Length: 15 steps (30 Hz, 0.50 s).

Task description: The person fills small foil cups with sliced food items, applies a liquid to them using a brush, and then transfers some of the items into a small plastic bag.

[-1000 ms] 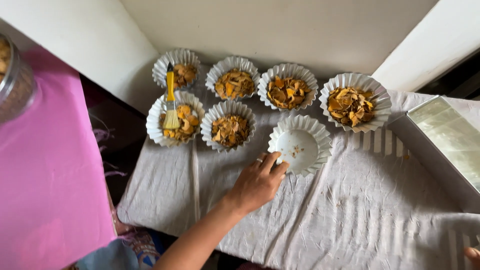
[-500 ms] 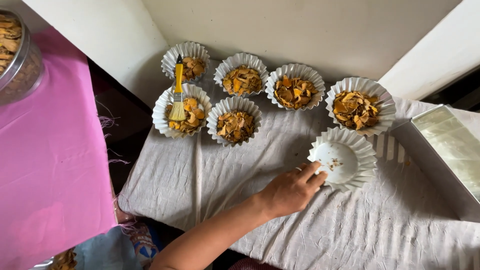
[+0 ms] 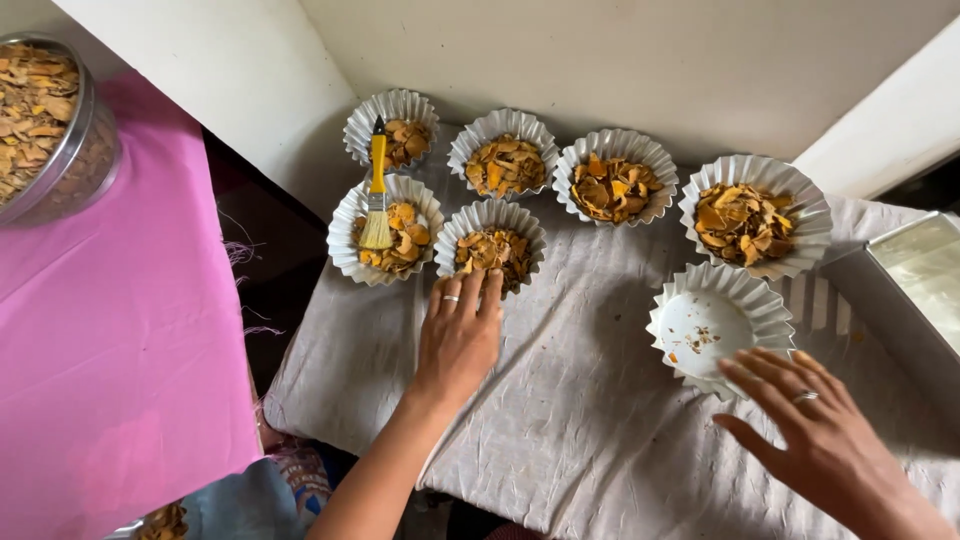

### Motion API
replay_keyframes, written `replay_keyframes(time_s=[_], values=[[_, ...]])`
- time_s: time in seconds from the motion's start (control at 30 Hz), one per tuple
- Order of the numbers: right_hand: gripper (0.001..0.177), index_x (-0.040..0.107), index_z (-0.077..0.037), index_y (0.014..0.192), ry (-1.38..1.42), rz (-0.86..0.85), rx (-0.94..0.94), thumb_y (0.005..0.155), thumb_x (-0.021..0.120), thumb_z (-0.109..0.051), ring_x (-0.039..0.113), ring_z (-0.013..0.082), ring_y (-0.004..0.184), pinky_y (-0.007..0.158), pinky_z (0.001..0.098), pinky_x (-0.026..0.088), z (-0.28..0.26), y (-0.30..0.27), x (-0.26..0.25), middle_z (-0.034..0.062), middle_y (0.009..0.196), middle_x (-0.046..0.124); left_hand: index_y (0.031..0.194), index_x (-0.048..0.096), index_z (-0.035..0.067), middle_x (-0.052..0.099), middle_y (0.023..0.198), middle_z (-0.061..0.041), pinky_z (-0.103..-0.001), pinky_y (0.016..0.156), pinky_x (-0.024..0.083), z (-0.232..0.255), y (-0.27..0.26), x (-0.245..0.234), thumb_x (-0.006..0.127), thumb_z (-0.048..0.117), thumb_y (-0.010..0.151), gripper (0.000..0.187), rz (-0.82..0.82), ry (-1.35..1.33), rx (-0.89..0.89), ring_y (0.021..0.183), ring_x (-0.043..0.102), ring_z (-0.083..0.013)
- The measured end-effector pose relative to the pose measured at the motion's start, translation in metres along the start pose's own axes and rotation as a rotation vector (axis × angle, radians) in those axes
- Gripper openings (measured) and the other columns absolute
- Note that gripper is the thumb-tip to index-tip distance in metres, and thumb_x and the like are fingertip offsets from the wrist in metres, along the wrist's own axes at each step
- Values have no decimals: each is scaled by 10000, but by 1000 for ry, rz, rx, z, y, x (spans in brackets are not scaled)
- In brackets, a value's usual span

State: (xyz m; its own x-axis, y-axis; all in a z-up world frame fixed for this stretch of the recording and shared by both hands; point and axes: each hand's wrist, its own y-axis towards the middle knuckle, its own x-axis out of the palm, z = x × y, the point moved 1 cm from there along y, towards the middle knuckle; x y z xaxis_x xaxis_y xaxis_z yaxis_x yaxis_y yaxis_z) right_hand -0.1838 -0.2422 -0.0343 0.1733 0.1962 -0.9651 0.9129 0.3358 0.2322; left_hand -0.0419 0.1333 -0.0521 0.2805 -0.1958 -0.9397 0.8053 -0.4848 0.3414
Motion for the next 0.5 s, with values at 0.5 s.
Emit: replay_keyframes(time_s=[0.5], values=[[781, 682, -187, 1285, -63, 122, 167, 596, 781, -541, 706, 252, 1232, 1231, 567, 502, 46, -72, 16, 50, 1279, 741, 1180, 663, 0, 707, 1129, -153, -451, 994, 553, 62, -11, -1, 744, 58, 918, 280, 33, -173, 356, 1054, 649, -292]])
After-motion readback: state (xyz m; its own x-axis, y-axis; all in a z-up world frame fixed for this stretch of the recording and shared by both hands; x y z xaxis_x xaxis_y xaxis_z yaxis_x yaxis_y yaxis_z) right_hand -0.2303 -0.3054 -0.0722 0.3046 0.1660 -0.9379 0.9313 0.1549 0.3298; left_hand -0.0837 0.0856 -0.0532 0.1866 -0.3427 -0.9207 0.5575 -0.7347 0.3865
